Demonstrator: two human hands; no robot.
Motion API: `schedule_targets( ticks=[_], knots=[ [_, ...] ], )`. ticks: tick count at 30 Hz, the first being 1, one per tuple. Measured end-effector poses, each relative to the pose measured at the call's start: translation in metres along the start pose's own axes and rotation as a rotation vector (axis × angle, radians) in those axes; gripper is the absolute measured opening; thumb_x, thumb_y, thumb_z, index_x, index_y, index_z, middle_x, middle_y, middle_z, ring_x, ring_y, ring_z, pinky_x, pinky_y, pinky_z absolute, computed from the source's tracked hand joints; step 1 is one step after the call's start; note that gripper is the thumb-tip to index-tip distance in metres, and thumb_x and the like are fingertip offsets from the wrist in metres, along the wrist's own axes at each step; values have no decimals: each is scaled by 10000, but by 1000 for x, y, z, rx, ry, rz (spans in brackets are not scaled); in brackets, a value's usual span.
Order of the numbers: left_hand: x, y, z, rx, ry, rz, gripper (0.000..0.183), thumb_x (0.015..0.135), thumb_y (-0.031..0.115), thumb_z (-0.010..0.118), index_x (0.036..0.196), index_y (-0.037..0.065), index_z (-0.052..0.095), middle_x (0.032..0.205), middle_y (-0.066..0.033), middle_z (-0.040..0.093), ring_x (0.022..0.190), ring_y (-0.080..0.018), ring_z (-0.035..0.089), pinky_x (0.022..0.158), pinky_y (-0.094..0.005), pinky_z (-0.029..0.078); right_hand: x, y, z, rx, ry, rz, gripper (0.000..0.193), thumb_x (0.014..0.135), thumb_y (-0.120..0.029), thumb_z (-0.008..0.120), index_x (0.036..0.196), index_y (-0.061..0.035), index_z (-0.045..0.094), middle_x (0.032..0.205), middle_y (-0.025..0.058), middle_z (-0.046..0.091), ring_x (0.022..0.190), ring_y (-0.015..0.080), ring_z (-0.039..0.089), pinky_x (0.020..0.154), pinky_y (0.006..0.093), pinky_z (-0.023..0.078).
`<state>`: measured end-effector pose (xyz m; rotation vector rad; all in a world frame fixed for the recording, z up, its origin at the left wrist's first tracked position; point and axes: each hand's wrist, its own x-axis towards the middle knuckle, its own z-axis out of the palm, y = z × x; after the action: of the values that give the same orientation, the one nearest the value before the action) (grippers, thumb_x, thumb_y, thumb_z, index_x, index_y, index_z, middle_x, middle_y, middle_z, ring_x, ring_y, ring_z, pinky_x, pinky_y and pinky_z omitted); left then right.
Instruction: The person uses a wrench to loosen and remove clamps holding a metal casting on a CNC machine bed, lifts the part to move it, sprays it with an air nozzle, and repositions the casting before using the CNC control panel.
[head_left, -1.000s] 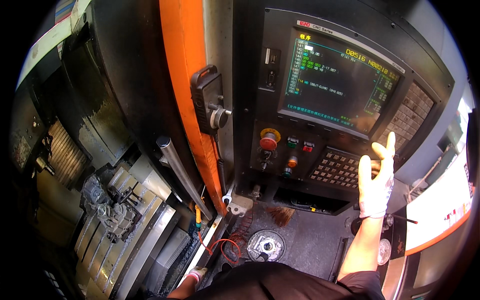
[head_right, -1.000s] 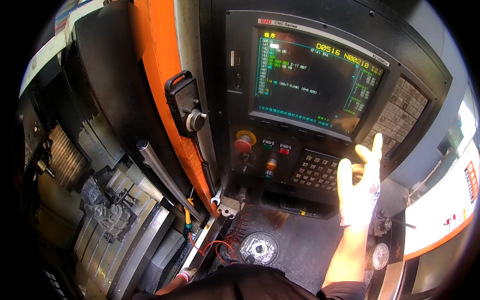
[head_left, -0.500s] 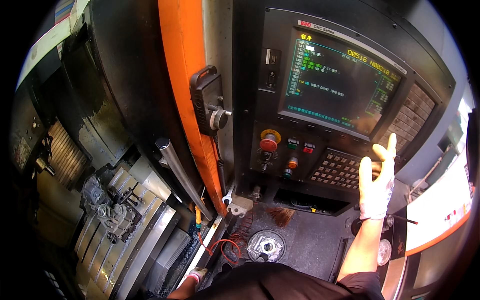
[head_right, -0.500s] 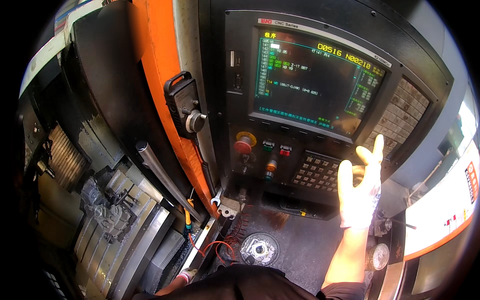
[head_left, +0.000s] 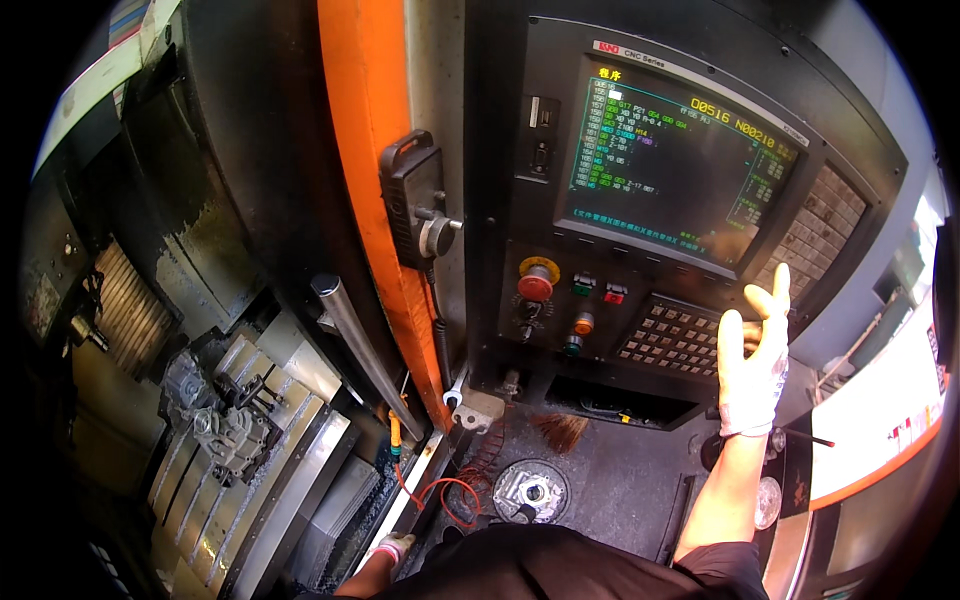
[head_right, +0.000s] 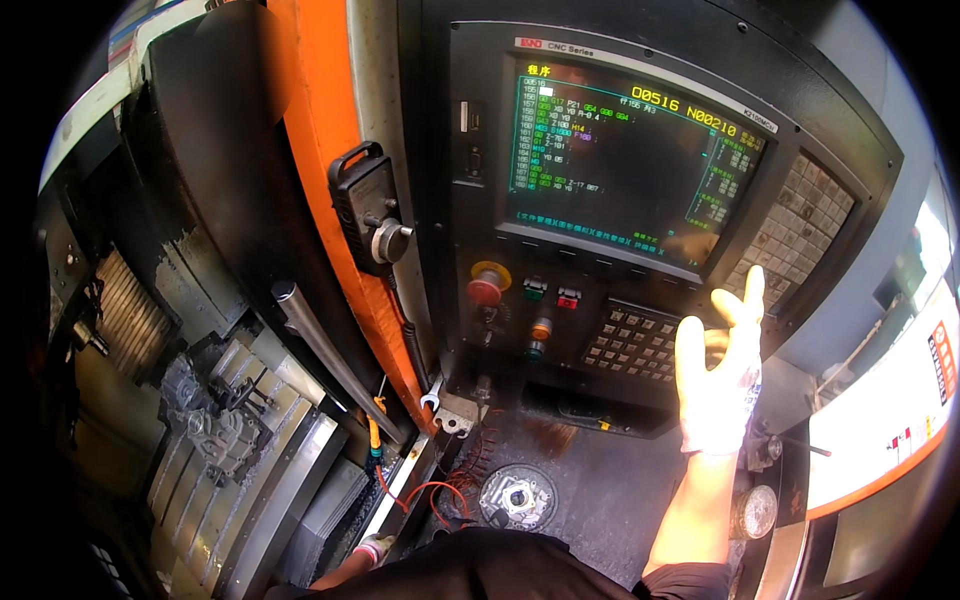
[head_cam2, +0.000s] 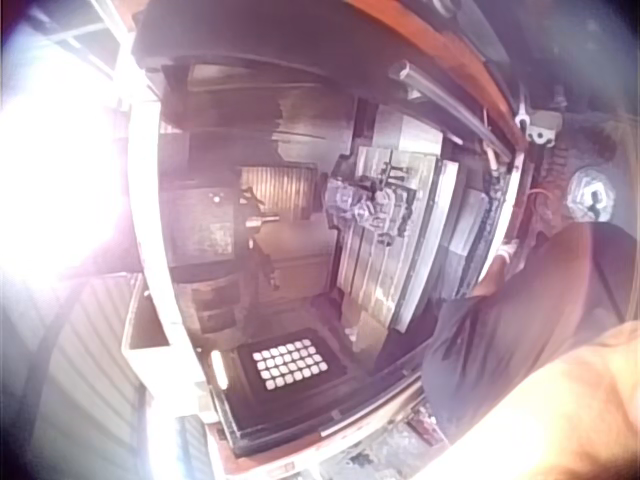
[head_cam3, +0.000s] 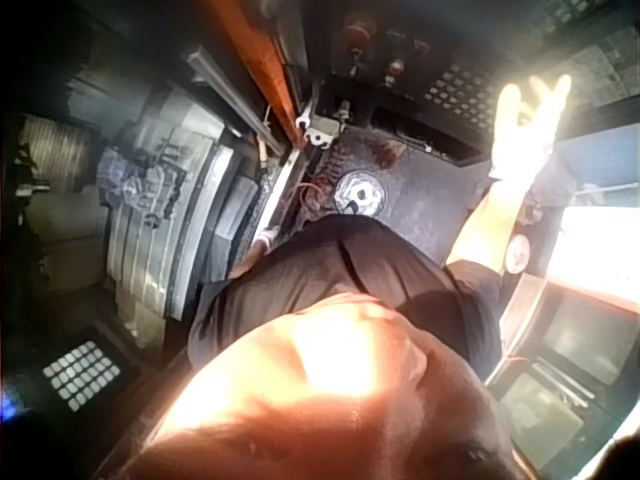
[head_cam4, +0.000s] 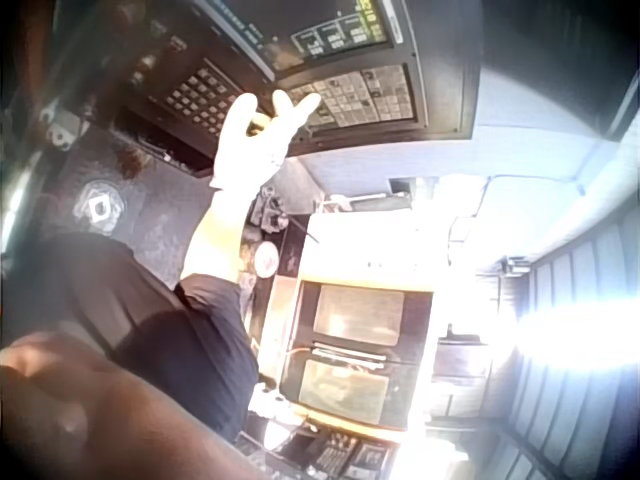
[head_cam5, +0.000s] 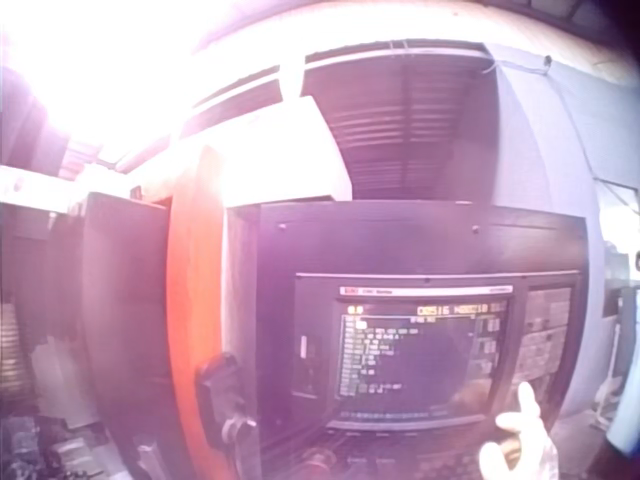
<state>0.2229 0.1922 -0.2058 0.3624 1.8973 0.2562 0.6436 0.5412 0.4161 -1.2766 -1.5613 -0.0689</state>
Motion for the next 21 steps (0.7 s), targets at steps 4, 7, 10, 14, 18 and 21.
schedule_targets(
  ticks=[4,7,10,14,18,21],
  knots=[
    [-9,4,0,14,32,29,579,965,438,630,1325,-14,636,1350,-181,670,1300,-274,601,1137,-361,413,0,2,0,-10,10,-29,552,944,-184,703,1437,-8,530,1526,153,517,830,189,657,802,334,564],
    [-12,3,1,43,50,57,595,951,454,650,1309,-22,648,1323,-183,686,1279,-281,618,1122,-363,430,0,6,0,-8,6,-51,494,945,-176,701,1377,15,558,1598,149,449,827,188,656,797,325,565],
    [-16,3,1,35,60,50,599,947,452,657,1305,-28,648,1320,-188,687,1276,-283,620,1118,-359,433,0,4,1,-10,13,-53,465,947,-175,700,1346,21,568,1619,152,423,826,189,656,795,317,566],
    [-2,-7,0,36,69,16,588,949,440,657,1301,-31,648,1325,-192,685,1280,-282,619,1116,-348,432,1,8,1,4,13,-65,444,948,-170,697,1327,23,573,1625,152,415,826,191,657,792,315,566],
    [-10,3,2,25,43,39,582,951,437,656,1296,-32,648,1336,-185,680,1289,-274,612,1120,-342,428,0,6,1,-3,10,-63,433,947,-168,697,1314,28,575,1629,153,410,823,191,657,788,314,567],
    [-19,9,1,35,52,36,580,954,441,655,1293,-29,649,1332,-180,682,1288,-266,611,1117,-342,430,1,5,1,-6,10,-59,419,945,-163,696,1298,30,580,1632,155,405,817,190,657,782,313,568]
  ],
)
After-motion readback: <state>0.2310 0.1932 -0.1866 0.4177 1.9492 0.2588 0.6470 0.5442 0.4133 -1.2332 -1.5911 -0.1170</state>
